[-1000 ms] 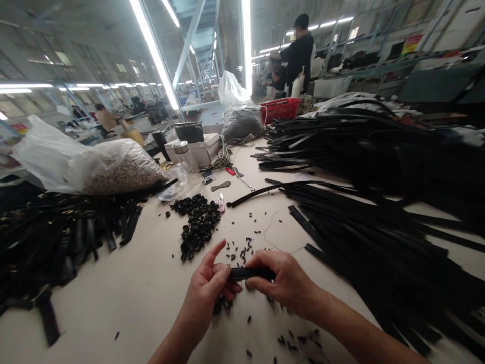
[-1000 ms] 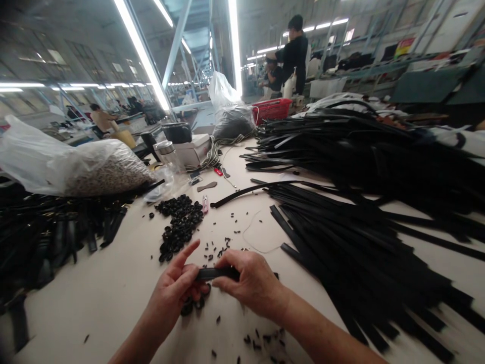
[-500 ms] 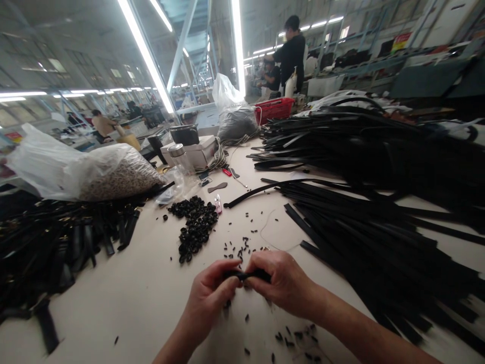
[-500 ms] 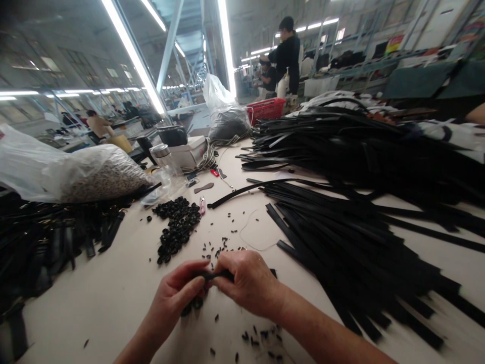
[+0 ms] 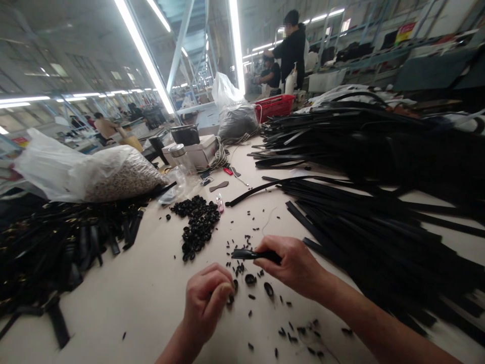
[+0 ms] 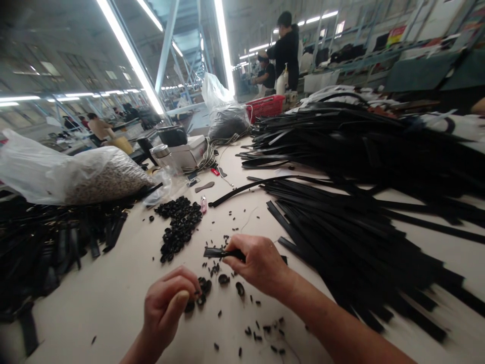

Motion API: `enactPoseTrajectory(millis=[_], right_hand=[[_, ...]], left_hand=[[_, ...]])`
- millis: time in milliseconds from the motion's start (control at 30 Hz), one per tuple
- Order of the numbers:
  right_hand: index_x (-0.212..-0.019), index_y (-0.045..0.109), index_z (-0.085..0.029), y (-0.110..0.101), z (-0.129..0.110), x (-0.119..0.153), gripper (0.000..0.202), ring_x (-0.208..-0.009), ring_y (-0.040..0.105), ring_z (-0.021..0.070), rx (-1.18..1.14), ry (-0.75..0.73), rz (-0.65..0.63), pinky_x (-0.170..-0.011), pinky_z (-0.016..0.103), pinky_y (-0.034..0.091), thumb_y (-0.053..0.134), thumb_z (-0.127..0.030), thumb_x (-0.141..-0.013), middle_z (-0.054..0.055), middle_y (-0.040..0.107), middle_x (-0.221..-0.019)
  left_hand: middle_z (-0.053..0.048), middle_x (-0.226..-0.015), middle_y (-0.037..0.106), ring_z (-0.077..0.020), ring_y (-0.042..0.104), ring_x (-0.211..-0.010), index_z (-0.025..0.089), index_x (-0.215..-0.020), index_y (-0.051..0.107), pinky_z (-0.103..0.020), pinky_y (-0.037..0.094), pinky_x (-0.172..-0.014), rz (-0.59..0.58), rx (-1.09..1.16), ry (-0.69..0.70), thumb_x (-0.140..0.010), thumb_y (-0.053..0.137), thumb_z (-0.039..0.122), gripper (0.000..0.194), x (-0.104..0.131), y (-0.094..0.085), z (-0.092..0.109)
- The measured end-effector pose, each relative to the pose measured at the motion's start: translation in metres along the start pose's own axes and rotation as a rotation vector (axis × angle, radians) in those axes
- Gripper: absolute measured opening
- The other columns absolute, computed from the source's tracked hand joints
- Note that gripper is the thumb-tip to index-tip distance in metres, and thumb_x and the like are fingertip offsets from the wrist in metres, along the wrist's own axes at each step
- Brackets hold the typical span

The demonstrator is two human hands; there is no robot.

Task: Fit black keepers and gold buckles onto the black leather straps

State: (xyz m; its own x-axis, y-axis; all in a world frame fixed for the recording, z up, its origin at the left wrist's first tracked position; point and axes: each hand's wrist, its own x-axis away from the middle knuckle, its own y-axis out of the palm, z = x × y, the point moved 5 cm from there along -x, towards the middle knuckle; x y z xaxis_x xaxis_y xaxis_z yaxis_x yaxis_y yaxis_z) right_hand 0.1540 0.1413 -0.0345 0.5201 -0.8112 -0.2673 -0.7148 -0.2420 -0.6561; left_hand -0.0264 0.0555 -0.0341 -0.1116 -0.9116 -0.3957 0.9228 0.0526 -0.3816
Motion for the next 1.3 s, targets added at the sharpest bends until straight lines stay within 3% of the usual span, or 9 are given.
enactPoseTrajectory(millis=[167,367,467,600,733,800,900,1000,1300], right_hand=[[-0.080,0.067,-0.021,0.006,-0.007,0.003,0.004,-0.060,0.056,0.0113,-0.042,-0.056,-0.068,-0.058,0.021,0.038,0.070,-0.021,-0.077,-0.003,0.065,-0.070],[-0.084,0.068,-0.021,0.014,-0.011,0.006,0.008,-0.061,0.057,0.0116,-0.073,-0.052,-0.128,-0.058,0.021,0.040,0.070,-0.022,-0.077,-0.003,0.066,-0.070],[-0.086,0.068,-0.022,0.014,-0.011,0.007,0.009,-0.062,0.058,0.0117,-0.102,-0.058,-0.140,-0.058,0.021,0.040,0.070,-0.024,-0.078,-0.003,0.066,-0.071],[-0.088,0.068,-0.022,0.014,-0.008,0.008,0.010,-0.063,0.059,0.0120,-0.100,-0.061,-0.138,-0.059,0.021,0.040,0.070,-0.024,-0.079,-0.003,0.067,-0.072],[-0.090,0.068,-0.021,0.013,-0.008,0.007,0.011,-0.063,0.059,0.0122,-0.110,-0.090,-0.151,-0.060,0.021,0.039,0.070,-0.026,-0.080,-0.002,0.067,-0.075],[-0.091,0.067,-0.020,0.012,-0.009,0.006,0.010,-0.065,0.059,0.0126,-0.097,-0.126,-0.172,-0.061,0.022,0.039,0.065,-0.029,-0.086,-0.001,0.067,-0.076],[-0.083,0.064,-0.019,0.016,-0.010,0.005,0.022,-0.063,0.057,0.0137,0.011,-0.179,-0.222,-0.060,0.023,0.037,0.051,-0.032,-0.095,0.001,0.064,-0.073],[-0.077,0.057,-0.019,0.020,-0.008,0.005,0.025,-0.056,0.051,0.0134,0.129,-0.138,-0.291,-0.055,0.024,0.032,0.046,-0.030,-0.097,0.000,0.059,-0.064],[-0.079,0.054,-0.019,0.014,-0.017,0.007,0.027,-0.050,0.050,0.0108,-0.113,0.014,-0.507,-0.056,0.021,0.034,0.040,-0.027,-0.101,-0.004,0.055,-0.052]], left_hand=[[-0.007,-0.063,0.058,-0.0197,0.054,-0.062,0.018,-0.059,0.060,-0.031,0.042,-0.063,0.110,0.205,-0.281,-0.096,0.042,0.047,0.051,-0.005,0.003,-0.025],[-0.004,-0.057,0.056,-0.0161,0.050,-0.056,0.016,-0.058,0.060,-0.027,0.039,-0.055,0.125,0.234,-0.482,-0.090,0.054,0.052,0.048,-0.001,0.003,-0.041],[-0.003,-0.059,0.058,-0.0147,0.049,-0.055,0.016,-0.069,0.063,-0.025,0.039,-0.055,0.169,0.247,-0.477,-0.090,0.057,0.049,0.040,0.001,0.000,-0.043],[-0.003,-0.080,0.066,-0.0149,0.055,-0.064,0.018,-0.096,0.064,-0.024,0.046,-0.061,0.208,0.317,-0.395,-0.088,0.061,0.036,0.020,0.000,-0.006,-0.039],[-0.008,-0.098,0.065,-0.0209,0.060,-0.090,0.019,-0.095,0.066,-0.028,0.049,-0.078,0.129,0.214,-0.256,-0.087,0.060,0.025,0.012,-0.002,-0.008,-0.028],[-0.009,-0.096,0.065,-0.0222,0.061,-0.092,0.018,-0.088,0.068,-0.030,0.049,-0.080,0.110,0.151,-0.227,-0.085,0.063,0.024,0.008,-0.003,-0.006,-0.024],[-0.006,-0.075,0.065,-0.0177,0.062,-0.070,0.016,-0.080,0.065,-0.025,0.049,-0.065,0.108,0.241,-0.392,-0.084,0.067,0.028,0.012,-0.001,0.002,-0.030],[-0.002,-0.064,0.063,-0.0137,0.058,-0.056,0.017,-0.084,0.060,-0.022,0.047,-0.056,0.153,0.454,-0.564,-0.084,0.067,0.031,0.016,0.003,0.011,-0.038],[0.000,-0.076,0.062,-0.0119,0.060,-0.059,0.018,-0.103,0.061,-0.021,0.048,-0.059,0.121,0.649,-0.598,-0.084,0.068,0.033,0.025,0.007,0.014,-0.041]])
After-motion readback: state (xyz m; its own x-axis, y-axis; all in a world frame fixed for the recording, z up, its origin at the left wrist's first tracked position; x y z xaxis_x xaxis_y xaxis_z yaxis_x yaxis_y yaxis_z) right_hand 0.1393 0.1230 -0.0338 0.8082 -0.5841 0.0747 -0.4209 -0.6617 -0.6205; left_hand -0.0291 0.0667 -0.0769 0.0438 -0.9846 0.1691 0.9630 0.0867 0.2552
